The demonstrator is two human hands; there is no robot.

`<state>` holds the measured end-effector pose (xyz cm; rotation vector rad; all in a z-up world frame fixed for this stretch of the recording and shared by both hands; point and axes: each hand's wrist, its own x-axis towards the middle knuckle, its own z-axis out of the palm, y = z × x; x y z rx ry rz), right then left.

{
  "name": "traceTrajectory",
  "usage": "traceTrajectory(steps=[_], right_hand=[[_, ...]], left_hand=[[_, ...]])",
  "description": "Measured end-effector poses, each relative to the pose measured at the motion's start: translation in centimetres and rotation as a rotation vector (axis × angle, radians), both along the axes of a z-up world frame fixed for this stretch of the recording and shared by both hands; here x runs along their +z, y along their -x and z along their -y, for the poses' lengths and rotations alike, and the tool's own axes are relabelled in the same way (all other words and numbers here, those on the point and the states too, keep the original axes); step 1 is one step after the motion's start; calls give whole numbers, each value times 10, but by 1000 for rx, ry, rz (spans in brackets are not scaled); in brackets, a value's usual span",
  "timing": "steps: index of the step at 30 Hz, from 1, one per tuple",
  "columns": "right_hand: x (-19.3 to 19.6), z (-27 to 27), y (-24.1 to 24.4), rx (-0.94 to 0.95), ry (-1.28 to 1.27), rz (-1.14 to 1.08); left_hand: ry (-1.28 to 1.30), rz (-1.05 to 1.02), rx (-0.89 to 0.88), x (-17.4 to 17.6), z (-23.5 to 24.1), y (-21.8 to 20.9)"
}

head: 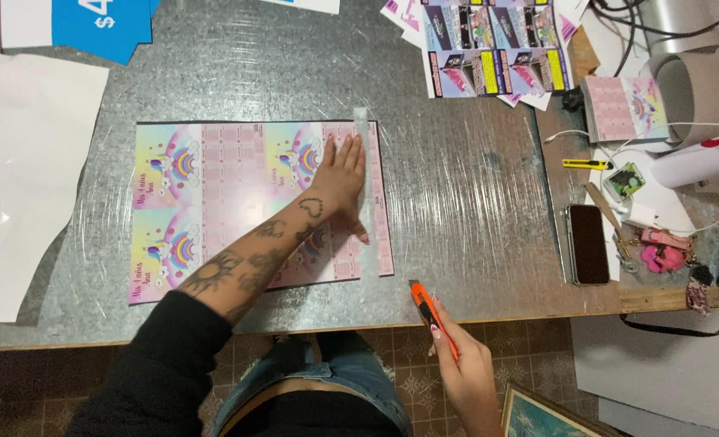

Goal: Cutting printed sheets of paper into smaller sections using a ruler and a utility knife on a workbench.

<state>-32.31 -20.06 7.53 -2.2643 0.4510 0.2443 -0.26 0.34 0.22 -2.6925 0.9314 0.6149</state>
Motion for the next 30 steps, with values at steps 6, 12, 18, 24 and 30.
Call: traceTrajectory(steps=[6,12,18,24,30], right_hand=[[-48,17,2,-169,-290,45],[-50,26,-13,-90,-312,3],[-52,43,-28,52,-415,50],[-58,53,-35,118,-449,19],[-50,60,-46,156,-435,-59]], left_hand=[[390,-168,150,-7,-84,23],[728,-144,19,29,-60,136],[930,-86,37,10,-40,175],[1021,-30,92,15,-37,185],[1018,-32,136,15,-30,194]])
